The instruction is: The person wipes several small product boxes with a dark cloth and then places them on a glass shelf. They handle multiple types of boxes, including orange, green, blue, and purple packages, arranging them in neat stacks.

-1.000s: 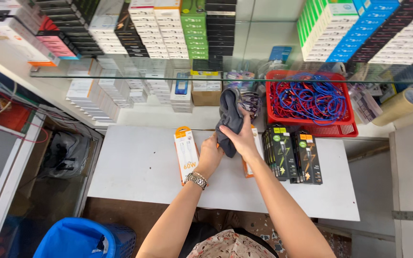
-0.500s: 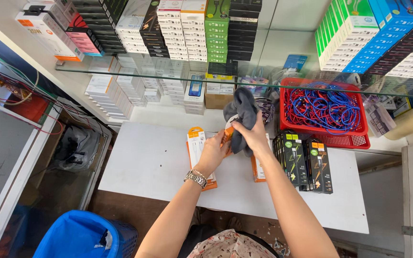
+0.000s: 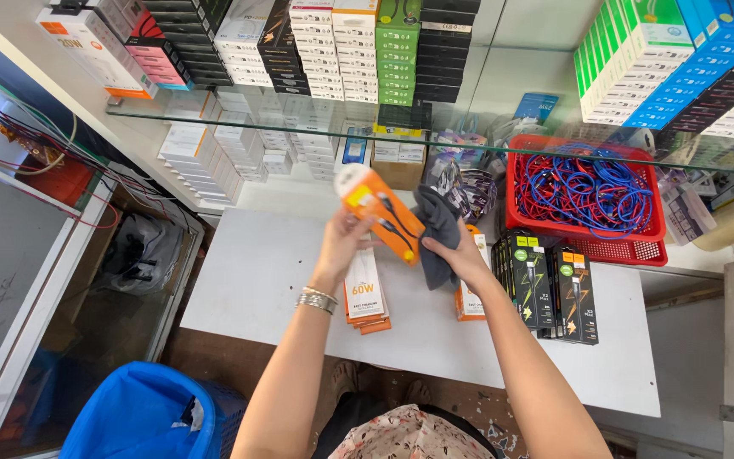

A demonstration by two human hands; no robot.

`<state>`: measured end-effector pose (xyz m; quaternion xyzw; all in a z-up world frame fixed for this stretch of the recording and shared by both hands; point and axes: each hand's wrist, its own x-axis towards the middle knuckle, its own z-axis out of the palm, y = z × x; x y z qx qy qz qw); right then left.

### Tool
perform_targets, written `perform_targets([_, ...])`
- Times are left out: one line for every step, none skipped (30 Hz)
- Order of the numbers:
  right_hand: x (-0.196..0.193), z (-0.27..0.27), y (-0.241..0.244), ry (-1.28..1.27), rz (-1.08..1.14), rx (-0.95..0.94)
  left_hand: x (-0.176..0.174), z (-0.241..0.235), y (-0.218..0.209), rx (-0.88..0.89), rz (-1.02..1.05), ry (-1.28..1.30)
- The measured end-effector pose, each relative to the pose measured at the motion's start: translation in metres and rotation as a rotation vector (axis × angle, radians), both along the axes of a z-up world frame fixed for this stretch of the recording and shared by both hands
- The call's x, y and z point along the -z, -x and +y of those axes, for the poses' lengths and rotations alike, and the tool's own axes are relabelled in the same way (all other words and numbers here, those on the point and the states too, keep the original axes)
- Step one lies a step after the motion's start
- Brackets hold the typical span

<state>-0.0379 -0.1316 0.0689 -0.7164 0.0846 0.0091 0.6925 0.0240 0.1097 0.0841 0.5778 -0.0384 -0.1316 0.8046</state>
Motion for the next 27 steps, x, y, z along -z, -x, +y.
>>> perform_targets([0.003,-0.003,0.003,0.015,0.051,0.031,0.002,0.013,-0.005,-0.017,0.020,-0.045])
perform_targets([0.006,-0.005,0.005,0.030,0.102,0.062,0.004,0.029,-0.012,-0.033,0.040,-0.090])
perform_targets([0.010,-0.006,0.007,0.002,0.110,0.113,0.008,0.043,-0.014,-0.053,0.063,-0.136])
perform_targets([0.014,-0.006,0.008,-0.025,0.119,0.163,0.014,0.051,-0.015,-0.023,0.072,-0.229])
perform_targets([0.017,-0.005,0.006,-0.051,0.122,0.213,0.022,0.055,-0.018,0.006,0.075,-0.320])
perform_targets([0.019,-0.003,0.003,-0.072,0.106,0.212,0.030,0.058,-0.020,0.035,0.079,-0.411])
perform_targets([0.022,-0.001,0.003,-0.092,0.095,0.218,0.040,0.059,-0.019,0.058,0.086,-0.468])
perform_targets([0.024,0.000,0.003,-0.112,0.083,0.223,0.050,0.059,-0.016,0.082,0.094,-0.525])
perform_targets([0.025,0.000,0.002,-0.123,0.088,0.218,0.060,0.057,-0.015,0.109,0.097,-0.582])
perform_targets([0.026,0.001,0.001,-0.133,0.093,0.214,0.068,0.054,-0.014,0.112,0.109,-0.647])
perform_targets([0.025,0.003,0.000,-0.144,0.097,0.208,0.075,0.051,-0.013,0.113,0.120,-0.714])
perform_targets([0.024,0.005,0.000,-0.144,0.104,0.206,0.080,0.050,-0.012,0.114,0.131,-0.781])
perform_targets([0.022,0.006,0.000,-0.143,0.111,0.206,0.084,0.050,-0.011,0.097,0.099,-0.888])
perform_targets([0.020,0.007,0.001,-0.142,0.119,0.205,0.085,0.049,-0.010,0.080,0.064,-0.995])
perform_targets([0.018,0.008,0.002,-0.149,0.116,0.209,0.086,0.047,-0.009,0.063,0.027,-1.101])
perform_targets([0.016,0.008,0.003,-0.157,0.114,0.212,0.085,0.045,-0.006,0.004,-0.022,-1.182])
perform_targets([0.015,0.008,0.003,-0.166,0.110,0.217,0.082,0.042,-0.004,-0.055,-0.075,-1.263])
perform_targets([0.013,0.006,0.004,-0.155,0.104,0.228,0.079,0.038,-0.002,-0.116,-0.129,-1.342])
perform_targets([0.013,0.002,0.006,-0.143,0.100,0.241,0.076,0.030,0.001,-0.208,-0.243,-1.297])
perform_targets([0.013,-0.002,0.008,-0.131,0.096,0.254,0.073,0.018,0.005,-0.300,-0.353,-1.246])
perform_targets([0.014,-0.007,0.011,-0.107,0.082,0.283,0.072,0.004,0.009,-0.391,-0.460,-1.189])
perform_targets([0.015,-0.013,0.014,-0.082,0.069,0.311,0.072,-0.011,0.012,-0.343,-0.505,-1.147])
perform_targets([0.017,-0.022,0.017,-0.055,0.056,0.340,0.074,-0.029,0.015,-0.295,-0.549,-1.102])
perform_targets([0.020,-0.031,0.021,-0.040,0.112,0.372,0.078,-0.048,0.018,-0.247,-0.592,-1.056])
perform_targets([0.023,-0.041,0.025,-0.027,0.168,0.403,0.084,-0.067,0.022,-0.151,-0.578,-0.980])
perform_targets([0.027,-0.050,0.028,-0.014,0.224,0.434,0.093,-0.084,0.025,-0.055,-0.562,-0.903])
perform_targets([0.031,-0.058,0.031,0.100,0.231,0.443,0.103,-0.101,0.027,0.019,-0.522,-0.842])
